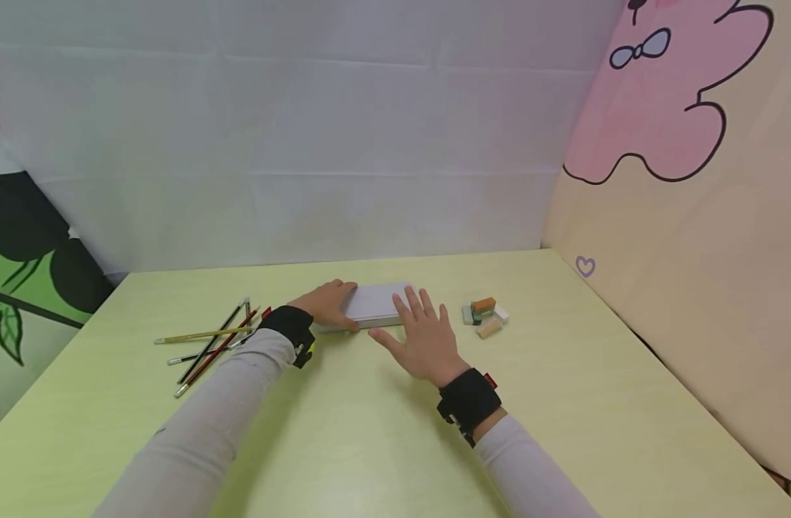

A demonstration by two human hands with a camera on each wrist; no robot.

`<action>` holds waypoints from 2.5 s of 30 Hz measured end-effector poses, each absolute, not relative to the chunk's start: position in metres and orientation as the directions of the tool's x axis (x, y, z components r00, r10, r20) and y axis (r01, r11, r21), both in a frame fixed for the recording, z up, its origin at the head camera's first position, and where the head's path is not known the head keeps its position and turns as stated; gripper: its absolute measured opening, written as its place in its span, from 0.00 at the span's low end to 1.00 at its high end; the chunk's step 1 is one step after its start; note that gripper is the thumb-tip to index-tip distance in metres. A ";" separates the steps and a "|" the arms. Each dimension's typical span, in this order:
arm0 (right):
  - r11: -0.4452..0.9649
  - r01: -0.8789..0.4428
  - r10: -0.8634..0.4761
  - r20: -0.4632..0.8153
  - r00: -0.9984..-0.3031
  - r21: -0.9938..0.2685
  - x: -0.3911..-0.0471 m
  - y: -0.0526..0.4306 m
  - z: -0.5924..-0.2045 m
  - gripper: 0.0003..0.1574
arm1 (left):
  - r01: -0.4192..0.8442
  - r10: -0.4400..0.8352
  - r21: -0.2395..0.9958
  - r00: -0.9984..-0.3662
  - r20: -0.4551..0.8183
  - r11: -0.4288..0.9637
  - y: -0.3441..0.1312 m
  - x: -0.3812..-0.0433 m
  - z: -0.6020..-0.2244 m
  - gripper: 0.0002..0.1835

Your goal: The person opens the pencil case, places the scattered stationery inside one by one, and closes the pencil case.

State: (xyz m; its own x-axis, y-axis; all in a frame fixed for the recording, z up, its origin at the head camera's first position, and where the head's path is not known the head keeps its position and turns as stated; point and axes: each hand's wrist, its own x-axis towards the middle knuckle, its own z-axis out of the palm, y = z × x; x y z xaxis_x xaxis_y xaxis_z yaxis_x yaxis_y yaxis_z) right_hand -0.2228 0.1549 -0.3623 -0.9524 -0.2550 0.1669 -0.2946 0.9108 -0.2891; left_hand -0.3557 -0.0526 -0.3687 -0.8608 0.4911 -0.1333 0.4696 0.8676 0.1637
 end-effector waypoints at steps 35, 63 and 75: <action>0.917 -0.296 -0.247 0.202 -0.948 -0.267 -0.235 0.174 -0.353 0.49 | 0.499 0.550 0.461 -0.835 0.027 0.734 -0.089 -0.335 -0.350 0.45; 0.779 -0.342 -0.262 0.224 -0.939 -0.526 -0.259 0.157 -0.313 0.53 | 0.427 0.518 0.852 -0.824 0.229 0.303 -0.089 -0.300 -0.334 0.33; 0.528 -0.449 -0.210 0.402 -0.891 -0.721 -0.259 0.138 -0.293 0.52 | 0.438 0.529 0.868 -0.806 0.265 0.232 -0.093 -0.282 -0.325 0.33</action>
